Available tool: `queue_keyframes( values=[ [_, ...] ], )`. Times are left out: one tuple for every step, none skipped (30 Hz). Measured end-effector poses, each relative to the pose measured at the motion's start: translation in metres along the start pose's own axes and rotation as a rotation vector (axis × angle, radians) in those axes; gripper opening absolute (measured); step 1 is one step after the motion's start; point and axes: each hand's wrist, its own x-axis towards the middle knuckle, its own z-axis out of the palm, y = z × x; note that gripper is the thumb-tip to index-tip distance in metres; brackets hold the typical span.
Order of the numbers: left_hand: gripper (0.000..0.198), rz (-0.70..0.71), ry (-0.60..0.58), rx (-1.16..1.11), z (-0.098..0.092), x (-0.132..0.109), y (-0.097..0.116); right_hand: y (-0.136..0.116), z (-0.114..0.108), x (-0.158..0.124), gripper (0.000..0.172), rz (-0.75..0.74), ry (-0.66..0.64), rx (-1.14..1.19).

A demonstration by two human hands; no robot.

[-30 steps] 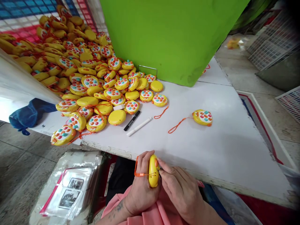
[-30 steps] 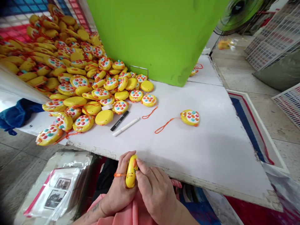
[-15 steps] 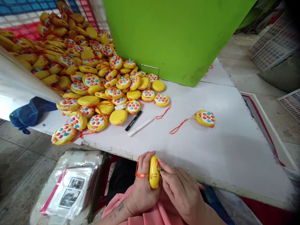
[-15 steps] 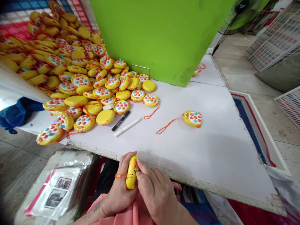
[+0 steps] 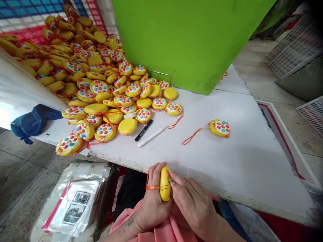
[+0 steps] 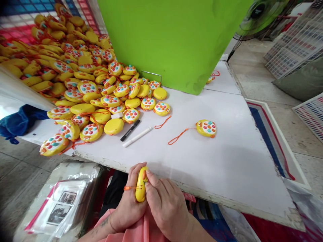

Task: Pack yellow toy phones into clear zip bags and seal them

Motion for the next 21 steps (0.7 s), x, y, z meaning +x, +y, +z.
queue_keyframes(
  values=[
    [0.066,-0.003,0.006,-0.006,0.000,0.000,0.001,0.000,0.000,0.001,0.019,-0.012,0.000,-0.004],
    [0.065,-0.005,0.012,-0.010,0.000,0.000,0.001,0.000,0.001,0.001,0.019,-0.021,0.001,-0.005],
    [0.064,-0.007,0.017,-0.013,0.000,0.000,0.002,0.001,0.001,0.001,0.019,-0.025,-0.001,-0.004],
    [0.063,-0.006,0.021,-0.013,0.000,0.000,0.003,0.001,0.003,0.002,0.020,-0.024,-0.004,0.002],
    [0.062,-0.002,0.026,-0.011,0.000,0.000,0.003,0.002,0.004,0.002,0.019,-0.018,-0.006,0.012],
    [0.061,0.003,0.034,-0.008,0.000,0.000,0.003,0.004,0.005,0.003,0.018,-0.005,-0.006,0.031],
    [0.061,0.009,0.041,-0.008,0.000,-0.001,0.003,0.005,0.006,0.004,0.017,0.018,-0.002,0.060],
    [0.063,0.017,0.046,-0.006,0.000,-0.001,0.003,0.008,0.006,0.005,0.016,0.050,0.006,0.106],
    [0.065,0.025,0.050,-0.004,0.001,-0.002,0.002,0.010,0.005,0.006,0.016,0.099,0.002,0.174],
    [0.067,0.030,0.052,-0.002,0.001,-0.002,0.001,0.012,0.004,0.007,0.015,0.161,-0.016,0.262],
    [0.069,0.032,0.054,0.000,0.002,-0.003,0.000,0.015,0.002,0.009,0.014,0.228,-0.051,0.358],
    [0.070,0.032,0.055,0.003,0.003,-0.003,0.000,0.016,0.000,0.010,0.014,0.286,-0.094,0.445],
    [0.070,0.031,0.056,0.003,0.003,-0.003,-0.001,0.017,-0.003,0.011,0.013,0.328,-0.135,0.510],
    [0.070,0.029,0.060,0.001,0.003,-0.003,-0.002,0.017,-0.005,0.011,0.012,0.347,-0.167,0.544],
    [0.071,0.028,0.059,-0.002,0.003,-0.004,-0.002,0.017,-0.007,0.012,0.013,0.344,-0.183,0.545],
    [0.071,0.030,0.057,-0.003,0.003,-0.004,-0.002,0.016,-0.009,0.012,0.013,0.328,-0.183,0.523],
    [0.072,0.034,0.053,-0.003,0.003,-0.004,-0.002,0.014,-0.010,0.012,0.014,0.309,-0.180,0.490],
    [0.073,0.037,0.048,-0.002,0.003,-0.004,-0.003,0.013,-0.010,0.012,0.015,0.289,-0.177,0.455],
    [0.075,0.038,0.044,-0.001,0.003,-0.004,-0.003,0.011,-0.010,0.013,0.016,0.269,-0.177,0.422],
    [0.075,0.037,0.041,-0.001,0.003,-0.004,-0.003,0.010,-0.010,0.013,0.016,0.249,-0.178,0.393],
    [0.076,0.036,0.041,-0.002,0.003,-0.004,-0.003,0.009,-0.009,0.013,0.017,0.229,-0.179,0.368]
  ],
)
